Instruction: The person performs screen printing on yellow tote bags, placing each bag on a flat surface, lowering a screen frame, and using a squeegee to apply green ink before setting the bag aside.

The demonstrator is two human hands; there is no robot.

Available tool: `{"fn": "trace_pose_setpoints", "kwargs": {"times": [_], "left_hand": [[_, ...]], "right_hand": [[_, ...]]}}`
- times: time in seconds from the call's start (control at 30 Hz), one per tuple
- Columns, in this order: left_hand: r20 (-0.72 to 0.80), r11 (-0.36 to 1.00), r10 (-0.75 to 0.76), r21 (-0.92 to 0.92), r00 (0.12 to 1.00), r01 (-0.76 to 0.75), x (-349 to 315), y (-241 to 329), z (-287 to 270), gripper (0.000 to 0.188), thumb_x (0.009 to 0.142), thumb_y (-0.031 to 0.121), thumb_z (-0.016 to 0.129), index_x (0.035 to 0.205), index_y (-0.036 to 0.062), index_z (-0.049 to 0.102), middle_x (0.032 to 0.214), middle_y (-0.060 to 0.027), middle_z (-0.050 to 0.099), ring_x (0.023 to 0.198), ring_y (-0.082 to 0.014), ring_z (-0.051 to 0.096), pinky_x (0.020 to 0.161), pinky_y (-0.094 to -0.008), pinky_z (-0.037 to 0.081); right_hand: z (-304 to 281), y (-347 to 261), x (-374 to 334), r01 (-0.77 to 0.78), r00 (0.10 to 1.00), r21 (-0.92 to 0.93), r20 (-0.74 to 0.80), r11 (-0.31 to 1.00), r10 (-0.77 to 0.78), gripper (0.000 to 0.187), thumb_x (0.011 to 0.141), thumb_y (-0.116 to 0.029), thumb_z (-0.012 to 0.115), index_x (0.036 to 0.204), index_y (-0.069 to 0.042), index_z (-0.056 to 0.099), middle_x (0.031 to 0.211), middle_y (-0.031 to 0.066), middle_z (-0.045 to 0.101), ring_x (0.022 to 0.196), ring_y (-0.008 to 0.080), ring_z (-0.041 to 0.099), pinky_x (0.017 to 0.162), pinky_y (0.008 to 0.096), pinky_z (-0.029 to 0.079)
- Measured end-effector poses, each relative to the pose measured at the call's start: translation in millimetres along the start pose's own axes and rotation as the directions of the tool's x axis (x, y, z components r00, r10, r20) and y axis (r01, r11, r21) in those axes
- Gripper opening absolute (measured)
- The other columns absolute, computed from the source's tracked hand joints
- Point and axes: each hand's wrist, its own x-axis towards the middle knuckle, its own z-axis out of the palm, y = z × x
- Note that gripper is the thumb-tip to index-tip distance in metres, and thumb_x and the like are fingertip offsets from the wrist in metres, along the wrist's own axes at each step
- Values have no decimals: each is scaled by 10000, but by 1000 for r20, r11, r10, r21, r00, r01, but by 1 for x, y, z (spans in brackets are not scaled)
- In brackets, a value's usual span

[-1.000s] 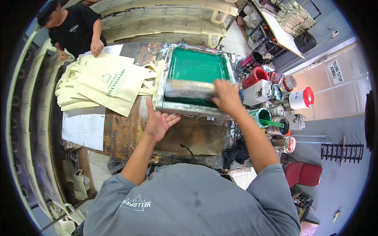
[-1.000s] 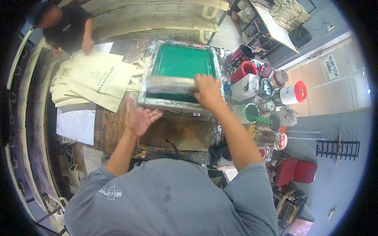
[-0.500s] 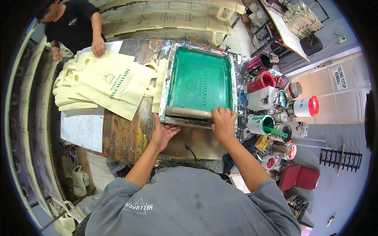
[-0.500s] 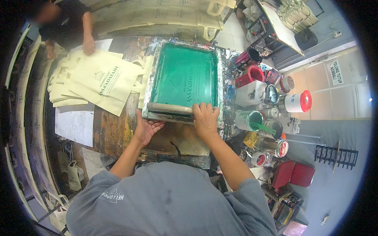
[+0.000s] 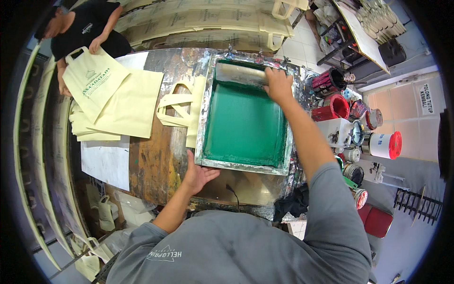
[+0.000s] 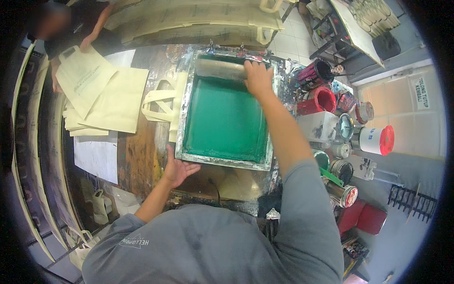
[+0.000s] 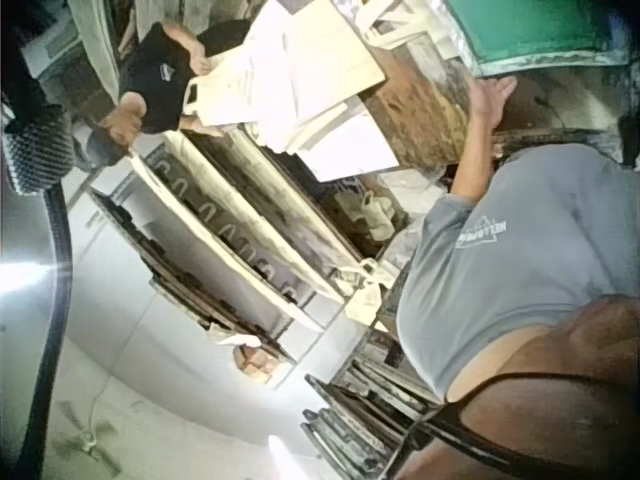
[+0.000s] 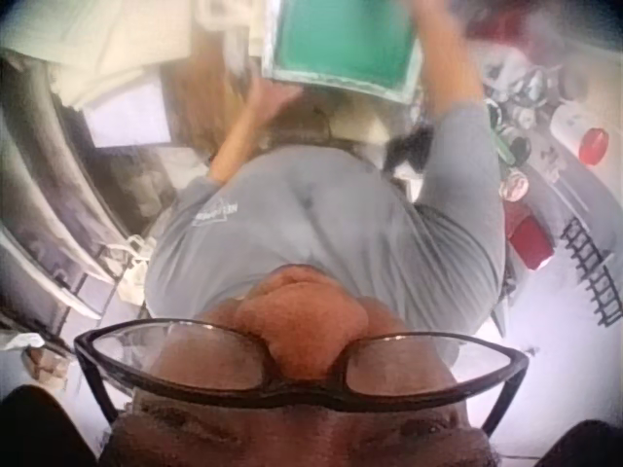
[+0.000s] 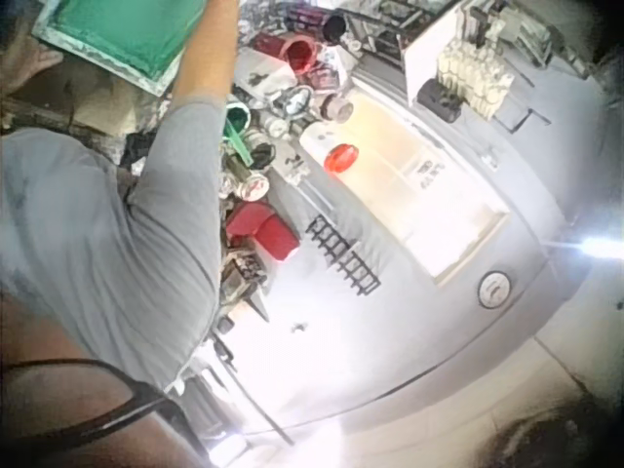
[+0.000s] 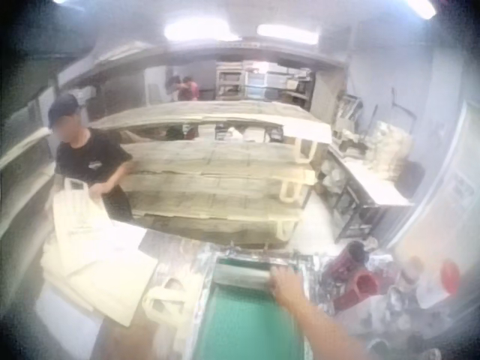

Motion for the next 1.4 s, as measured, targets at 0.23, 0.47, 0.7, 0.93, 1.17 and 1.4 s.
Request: {"fn": "trace_pose_setpoints", "kwargs": {"times": [0.23, 0.47, 0.7, 0.93, 1.17, 1.4], "left_hand": [[180, 152, 552, 938, 815, -310, 40, 146, 67, 754, 972, 711, 617, 1015, -34, 726, 818, -159, 745, 763, -286, 729, 698, -428, 576], [735, -737, 633, 668, 245, -99, 216, 246, 141, 712, 905, 739, 637, 1156, 76, 713, 1079, -137, 711, 1046, -316, 662, 893, -442, 503], [767, -774, 611, 631, 194, -53, 225, 207, 119, 654, 825, 760, 683, 751, 113, 631, 754, -50, 651, 735, -269, 663, 692, -404, 486], [756, -762, 625, 645, 194, -62, 185, 164, 101, 636, 816, 751, 703, 725, 130, 603, 724, -51, 634, 703, -257, 662, 669, -398, 487], [749, -740, 601, 653, 280, -160, 118, 97, 74, 625, 816, 738, 711, 799, 122, 610, 750, -48, 597, 714, -263, 628, 673, -410, 459], [726, -701, 593, 678, 348, -221, 77, 53, 59, 617, 813, 720, 728, 764, 121, 587, 736, -44, 581, 709, -271, 604, 662, -428, 450]], "right_hand": [[-8, 19, 17, 6, 998, -71, -61, 997, -11, 635, 802, -246, 865, 1354, -187, 556, 1220, 46, 650, 1205, 274, 605, 921, 552, 445], [20, 1, 14, 14, 970, -69, -240, 997, -30, 518, 811, -260, 845, 1278, -194, 630, 1157, 25, 680, 1143, 256, 632, 916, 530, 434], [29, -10, -28, 9, 967, -124, -250, 992, -40, 307, 890, -205, 740, 1177, -190, 631, 1049, 22, 654, 1007, 267, 635, 822, 479, 426], [15, -35, -82, 26, 983, -74, -180, 997, -39, 283, 872, -177, 733, 1130, -176, 617, 1032, 31, 643, 973, 268, 621, 835, 461, 430], [0, -75, -174, 3, 997, -68, -81, 998, -8, 292, 844, -163, 739, 1113, -159, 623, 1012, 43, 636, 963, 269, 613, 832, 460, 419], [-9, -101, -243, -11, 994, -13, -107, 1000, 10, 250, 860, -167, 718, 1093, -153, 629, 990, 54, 628, 938, 269, 609, 814, 454, 416]]}}
